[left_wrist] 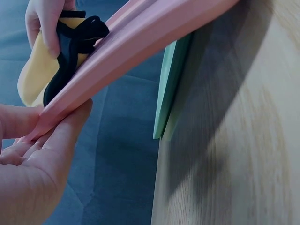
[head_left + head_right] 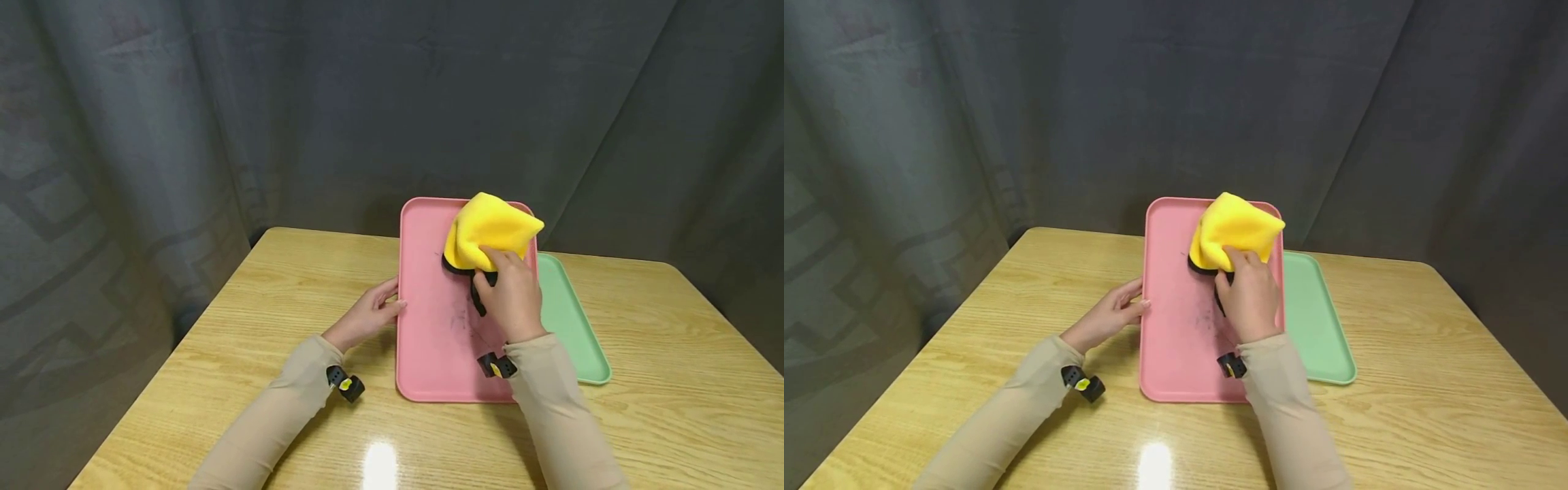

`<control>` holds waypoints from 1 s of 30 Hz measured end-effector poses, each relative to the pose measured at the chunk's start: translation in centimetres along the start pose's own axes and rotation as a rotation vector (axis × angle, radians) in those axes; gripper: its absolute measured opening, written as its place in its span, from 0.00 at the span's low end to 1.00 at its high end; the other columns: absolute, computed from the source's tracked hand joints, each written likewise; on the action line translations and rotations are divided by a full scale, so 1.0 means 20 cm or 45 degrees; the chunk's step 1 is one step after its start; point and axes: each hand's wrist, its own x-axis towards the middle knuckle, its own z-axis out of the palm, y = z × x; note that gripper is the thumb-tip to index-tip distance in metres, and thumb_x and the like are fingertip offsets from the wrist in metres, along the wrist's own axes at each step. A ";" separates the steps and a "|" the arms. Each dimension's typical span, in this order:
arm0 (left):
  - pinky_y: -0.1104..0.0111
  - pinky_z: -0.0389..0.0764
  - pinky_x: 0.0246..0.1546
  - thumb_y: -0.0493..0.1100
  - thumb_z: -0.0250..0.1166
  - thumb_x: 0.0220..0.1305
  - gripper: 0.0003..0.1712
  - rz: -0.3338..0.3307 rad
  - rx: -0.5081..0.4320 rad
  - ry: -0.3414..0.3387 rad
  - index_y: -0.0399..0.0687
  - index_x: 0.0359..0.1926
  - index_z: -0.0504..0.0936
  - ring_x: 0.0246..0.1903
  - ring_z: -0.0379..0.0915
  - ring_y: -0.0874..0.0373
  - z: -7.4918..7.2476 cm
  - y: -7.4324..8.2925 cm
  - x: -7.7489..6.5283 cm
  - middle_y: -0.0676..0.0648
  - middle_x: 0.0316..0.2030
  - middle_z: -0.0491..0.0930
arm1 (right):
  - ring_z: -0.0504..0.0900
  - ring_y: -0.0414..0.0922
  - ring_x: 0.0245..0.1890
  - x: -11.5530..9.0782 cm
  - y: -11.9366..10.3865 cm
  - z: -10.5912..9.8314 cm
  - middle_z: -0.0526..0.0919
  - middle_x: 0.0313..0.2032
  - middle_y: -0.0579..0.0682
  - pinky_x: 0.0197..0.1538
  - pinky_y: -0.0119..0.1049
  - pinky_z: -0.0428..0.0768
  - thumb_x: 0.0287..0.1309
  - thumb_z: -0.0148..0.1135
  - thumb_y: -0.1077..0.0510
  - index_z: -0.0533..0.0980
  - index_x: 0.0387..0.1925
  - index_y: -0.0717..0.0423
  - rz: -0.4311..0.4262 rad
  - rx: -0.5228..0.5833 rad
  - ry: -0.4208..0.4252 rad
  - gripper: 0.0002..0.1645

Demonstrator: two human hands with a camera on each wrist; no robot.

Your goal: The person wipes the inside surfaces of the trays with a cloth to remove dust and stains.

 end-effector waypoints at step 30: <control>0.58 0.76 0.58 0.35 0.46 0.71 0.31 -0.005 0.008 -0.029 0.45 0.72 0.51 0.62 0.66 0.43 0.02 0.00 0.00 0.40 0.69 0.58 | 0.77 0.54 0.42 -0.07 -0.14 0.11 0.81 0.49 0.54 0.46 0.47 0.79 0.49 0.69 0.61 0.78 0.51 0.51 -0.267 0.038 -0.043 0.24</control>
